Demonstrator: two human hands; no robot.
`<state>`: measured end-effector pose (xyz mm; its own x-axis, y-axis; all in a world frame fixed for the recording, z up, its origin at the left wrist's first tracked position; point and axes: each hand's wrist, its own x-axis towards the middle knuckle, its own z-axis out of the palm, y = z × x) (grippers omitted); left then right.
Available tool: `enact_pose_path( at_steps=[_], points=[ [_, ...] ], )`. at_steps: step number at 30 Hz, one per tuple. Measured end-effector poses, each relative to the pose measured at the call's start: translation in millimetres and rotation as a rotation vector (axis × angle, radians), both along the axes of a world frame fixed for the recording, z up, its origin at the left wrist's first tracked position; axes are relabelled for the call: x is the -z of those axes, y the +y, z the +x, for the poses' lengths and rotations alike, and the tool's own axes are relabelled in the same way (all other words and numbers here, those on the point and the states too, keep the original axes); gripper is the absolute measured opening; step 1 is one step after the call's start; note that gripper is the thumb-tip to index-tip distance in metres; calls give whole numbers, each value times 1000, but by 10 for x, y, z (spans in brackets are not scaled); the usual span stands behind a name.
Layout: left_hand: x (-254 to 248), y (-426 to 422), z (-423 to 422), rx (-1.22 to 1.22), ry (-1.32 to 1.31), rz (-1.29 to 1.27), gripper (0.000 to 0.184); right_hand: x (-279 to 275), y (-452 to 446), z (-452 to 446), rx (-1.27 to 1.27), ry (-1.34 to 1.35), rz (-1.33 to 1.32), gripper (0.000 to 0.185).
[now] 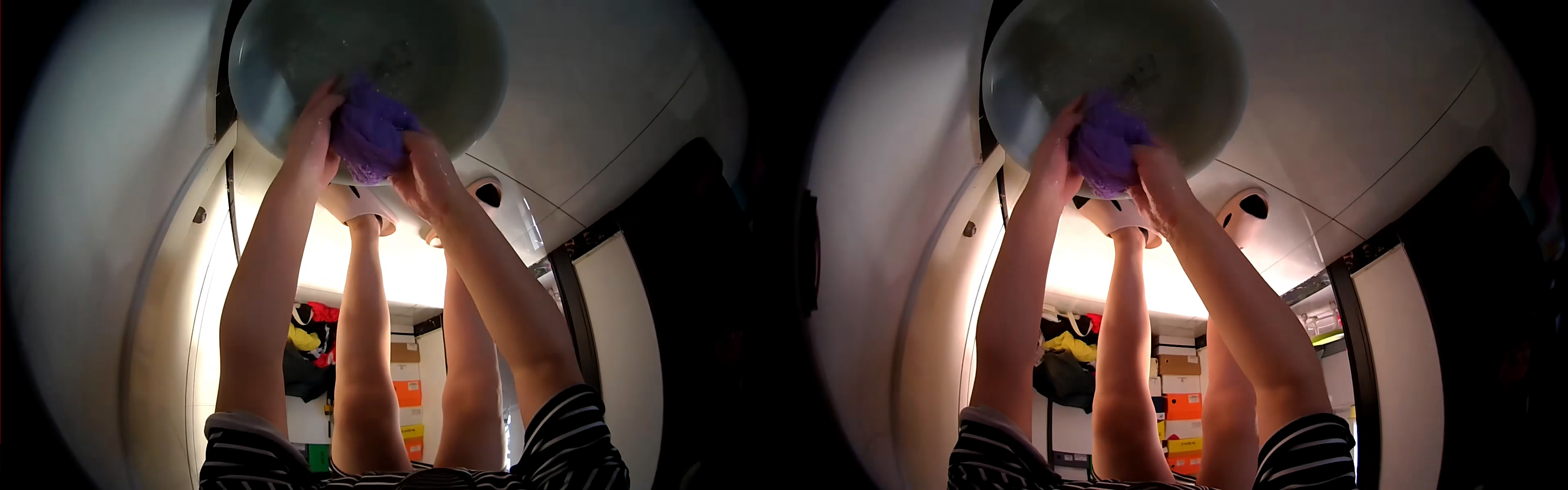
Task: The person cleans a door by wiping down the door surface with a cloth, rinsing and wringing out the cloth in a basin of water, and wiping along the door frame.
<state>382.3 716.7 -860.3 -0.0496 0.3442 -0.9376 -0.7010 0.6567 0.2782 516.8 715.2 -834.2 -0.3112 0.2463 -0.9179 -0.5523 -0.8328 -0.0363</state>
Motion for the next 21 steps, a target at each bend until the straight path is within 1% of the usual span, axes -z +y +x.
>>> enact_pose_path(
  at_steps=[3,5,6,8,9,10,11,12,13,15,16,18,20,21],
  points=[
    [-30,1,-5,132,-48,229,31,5,5,38,105,156,-78,35],
    [-189,-20,-37,623,358,583,32,27,131,28,200,276,-140,40],
    [-284,-36,-44,865,566,761,33,53,162,22,208,324,-182,43],
    [-440,-124,35,1026,795,877,42,108,201,15,221,418,-266,48],
    [-476,-168,57,1105,911,931,48,133,218,-3,186,472,-323,45],
    [-467,-195,40,1135,1043,966,52,164,232,-32,150,525,-381,42],
    [-458,-199,11,1158,1079,993,47,187,230,-67,112,578,-438,40],
    [-467,-176,-8,1181,1113,1019,43,131,278,-163,45,470,-446,32],
    [-471,-155,-15,1202,1146,1047,39,128,248,-192,86,498,-388,29],
    [-462,-112,-2,1178,1162,1081,29,137,193,-222,164,555,-273,23],
    [-450,-100,-7,1165,1172,1097,25,173,187,-259,143,586,-320,22],
    [-429,-95,-3,1144,1154,1051,17,267,186,-348,102,649,-414,18],
    [-398,-79,-1,1094,1117,1028,11,431,-56,-477,239,575,-315,17],
    [-377,-63,2,1055,1090,1027,9,425,-82,-521,306,539,-265,16]
  ],
)
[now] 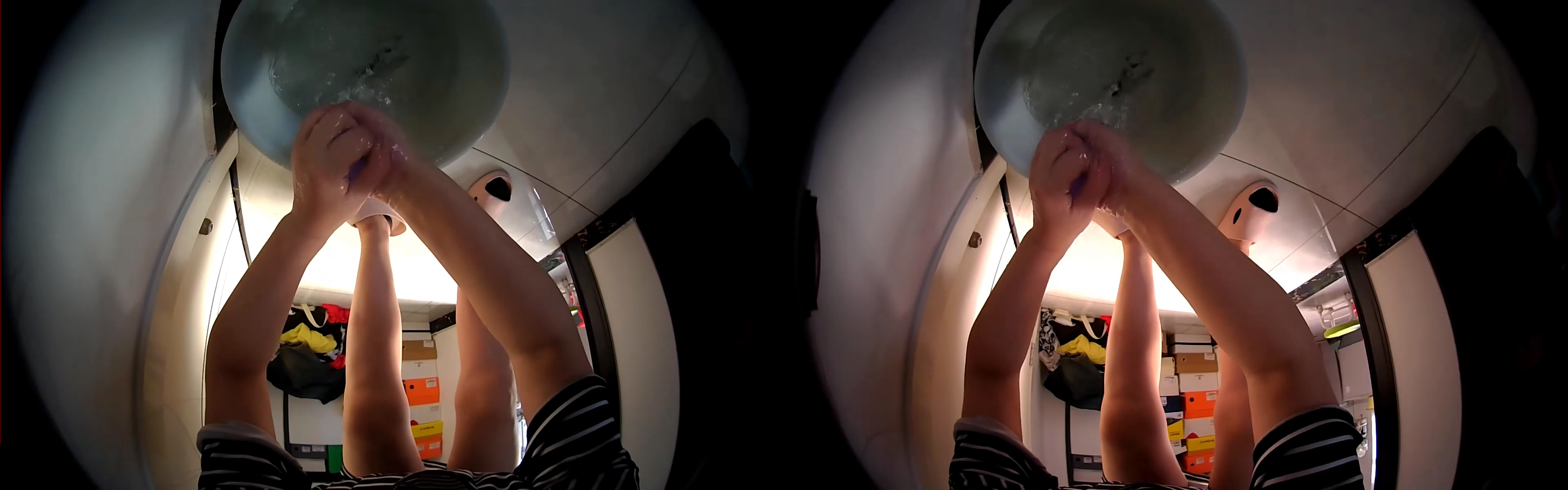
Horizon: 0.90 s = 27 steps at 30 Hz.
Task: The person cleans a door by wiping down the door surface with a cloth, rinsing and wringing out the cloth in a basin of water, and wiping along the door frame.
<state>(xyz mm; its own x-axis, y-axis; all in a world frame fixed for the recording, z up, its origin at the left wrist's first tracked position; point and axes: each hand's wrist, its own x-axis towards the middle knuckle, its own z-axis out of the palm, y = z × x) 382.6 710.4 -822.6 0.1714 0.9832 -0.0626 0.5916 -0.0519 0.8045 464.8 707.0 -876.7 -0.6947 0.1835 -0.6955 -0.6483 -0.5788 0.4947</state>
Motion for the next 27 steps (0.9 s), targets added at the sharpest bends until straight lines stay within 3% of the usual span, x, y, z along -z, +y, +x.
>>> enact_pose_path(
  at_steps=[4,9,12,16,17,21,24,25,27],
  points=[
    [46,7,-9,-93,-95,-58,6,-65,-94,-62,-34,-313,-114,18],
    [1,-28,19,-385,-222,-583,9,-345,36,-23,-182,-513,-76,21],
    [60,-259,25,-578,-363,-739,8,-284,52,85,-656,-798,237,25],
    [-309,-322,13,-623,-528,-528,22,-567,142,278,-476,-658,260,28],
    [-438,-332,1,-532,-490,-512,34,-704,157,355,-444,-621,278,29],
    [-860,-485,118,-530,-763,-553,45,-1292,268,525,-233,-440,293,31],
    [-1284,-428,163,-520,-788,-647,45,-1757,325,672,-161,-327,261,36],
    [-1489,-371,197,-635,-939,-699,45,-1895,348,704,-153,-301,272,38],
    [-1733,-296,206,-815,-988,-737,46,-2186,365,778,-142,-259,341,43]
  ],
)
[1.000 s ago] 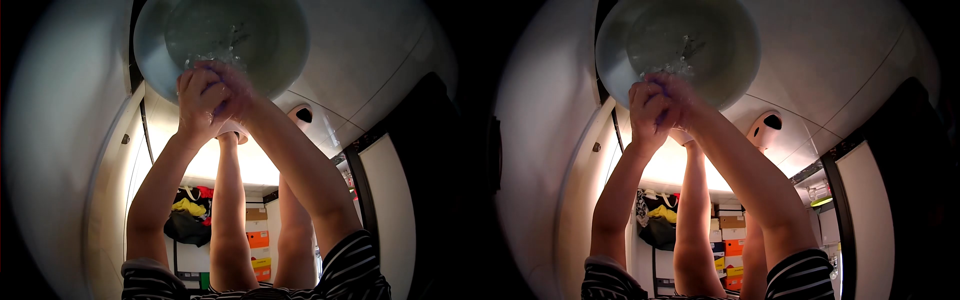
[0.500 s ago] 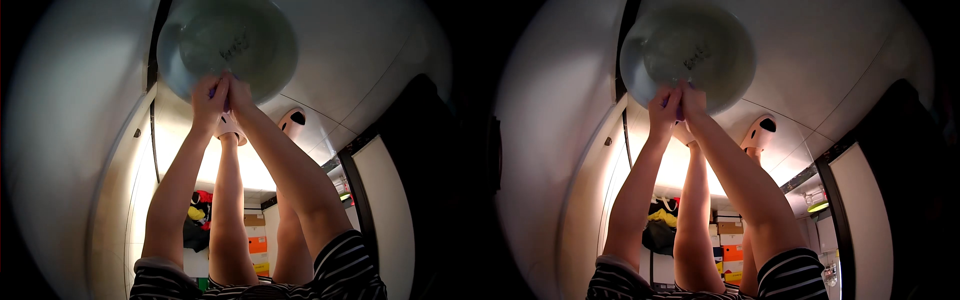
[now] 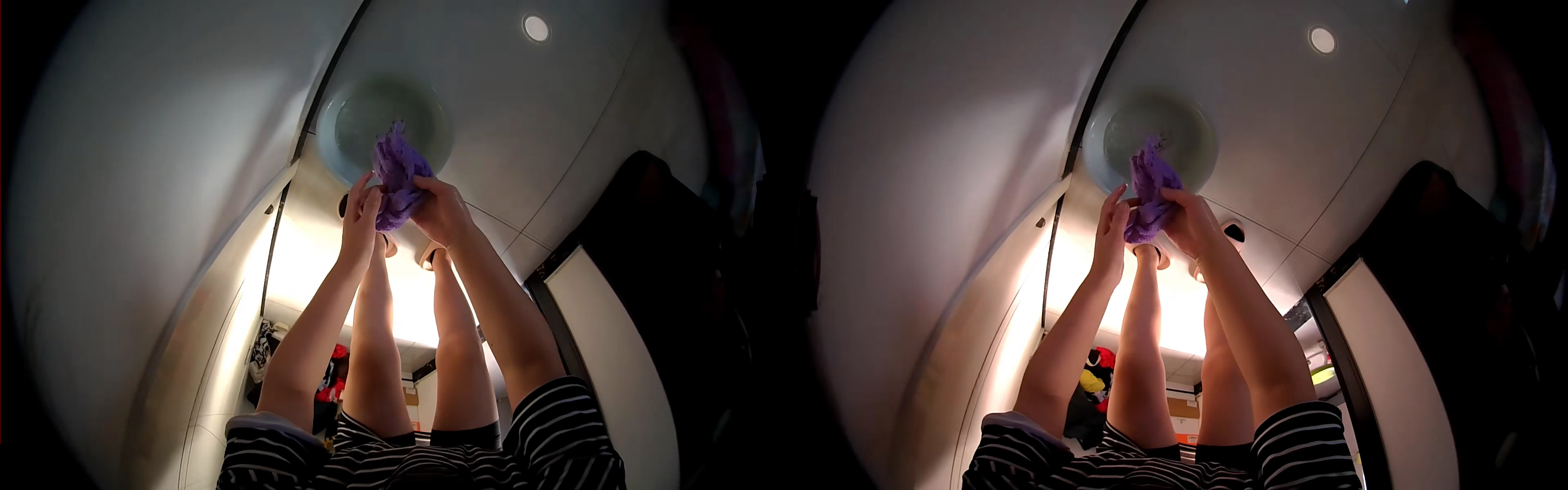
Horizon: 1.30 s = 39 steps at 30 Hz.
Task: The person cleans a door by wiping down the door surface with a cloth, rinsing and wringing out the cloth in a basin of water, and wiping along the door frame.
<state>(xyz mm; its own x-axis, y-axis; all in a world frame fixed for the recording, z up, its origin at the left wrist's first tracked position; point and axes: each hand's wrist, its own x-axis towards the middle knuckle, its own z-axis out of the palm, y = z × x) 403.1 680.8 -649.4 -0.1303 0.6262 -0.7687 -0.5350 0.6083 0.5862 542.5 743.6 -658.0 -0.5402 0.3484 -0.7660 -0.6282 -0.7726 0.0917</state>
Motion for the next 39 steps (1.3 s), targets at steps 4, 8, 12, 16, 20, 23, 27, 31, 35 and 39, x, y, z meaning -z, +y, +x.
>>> enact_pose_path(
  at_steps=[4,8,12,16,20,23,27,31,35,39],
  points=[
    [-543,151,54,-4,-56,-142,45,-712,-33,84,-62,5,113,51],
    [-1191,303,89,127,76,-55,33,-1412,44,157,-185,-55,295,51],
    [-1888,247,228,42,247,214,26,-2343,167,159,-289,-347,413,44],
    [-2856,300,274,-34,324,327,27,-3211,255,269,-371,-598,698,36],
    [-3934,176,209,76,556,374,29,-4077,222,461,-383,-618,866,28],
    [-4479,24,133,31,590,496,24,-4596,164,573,-390,-500,982,27],
    [-5199,-261,-34,-124,511,587,27,-5474,40,502,-380,-417,1041,26],
    [-5745,-775,-296,-307,340,558,32,-6012,-40,349,-522,-567,1297,22],
    [-6077,-1316,-589,-344,524,547,25,-6407,-90,269,-571,-935,1739,19],
    [-6211,-1781,-784,-281,577,503,24,-6997,-395,86,-688,-1072,1685,28]
  ],
)
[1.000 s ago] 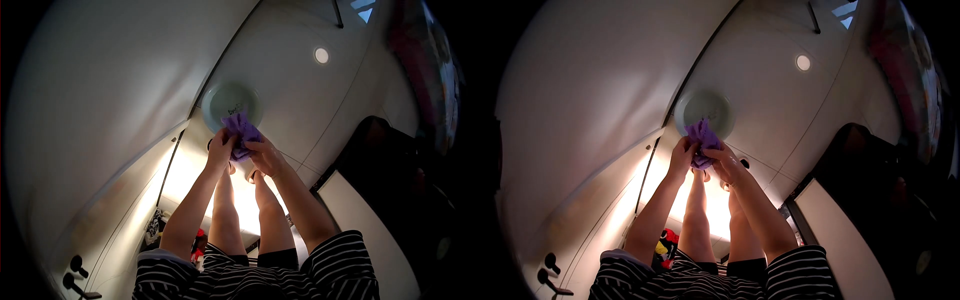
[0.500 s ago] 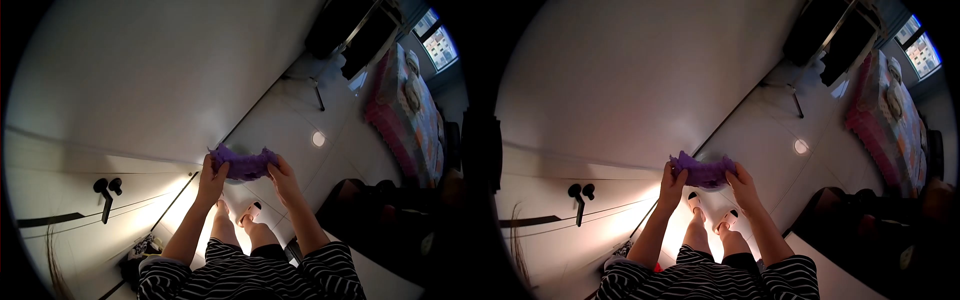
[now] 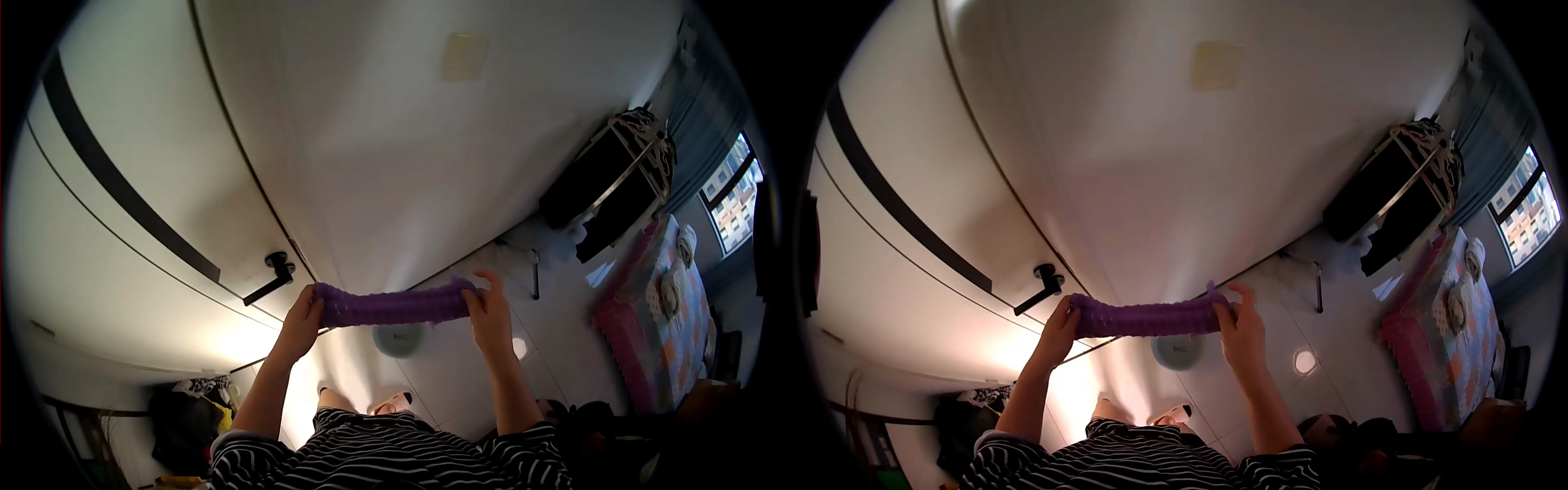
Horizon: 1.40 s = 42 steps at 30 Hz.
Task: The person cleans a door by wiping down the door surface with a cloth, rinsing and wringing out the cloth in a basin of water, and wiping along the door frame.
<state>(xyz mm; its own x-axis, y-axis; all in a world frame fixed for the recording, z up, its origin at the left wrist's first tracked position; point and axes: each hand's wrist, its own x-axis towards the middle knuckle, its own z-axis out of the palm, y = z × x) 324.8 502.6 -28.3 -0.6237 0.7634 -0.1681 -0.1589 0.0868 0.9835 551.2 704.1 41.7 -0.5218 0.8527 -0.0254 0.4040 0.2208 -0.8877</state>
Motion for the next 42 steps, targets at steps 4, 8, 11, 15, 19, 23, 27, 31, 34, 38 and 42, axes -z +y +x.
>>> enact_pose_path(
  at_steps=[4,8,11,15,19,23,27,31,34,38,42],
  points=[
    [-292,-341,-317,-59,108,-50,34,-34,-160,-297,-198,362,-134,36],
    [-636,-686,-616,-58,155,57,72,-332,-508,-725,-342,484,-469,33],
    [-660,-955,-868,53,551,-23,96,-586,-783,-1048,-500,374,-240,39],
    [-1060,-1207,-957,204,455,-145,72,-594,-946,-1400,-441,185,563,37],
    [-1211,-1313,-1157,75,1065,-225,14,-875,-1016,-1525,-245,1,968,25],
    [-1629,-1281,-1188,-78,1296,-221,13,-1013,-911,-1626,-159,182,626,18],
    [-1889,-1061,-1252,-67,678,38,10,-1303,-759,-1719,-265,613,-101,23],
    [-2131,-779,-1309,-142,422,291,13,-1318,-653,-2033,-261,920,270,22],
    [-2360,-550,-1211,-202,758,473,12,-1513,-645,-2186,-213,872,657,18],
    [-2645,-140,-1130,-411,1751,278,31,-1785,-508,-2554,-355,810,1214,38],
    [-2564,234,-1230,-491,1978,-117,47,-1850,-370,-2961,-387,792,1269,53]
  ],
)
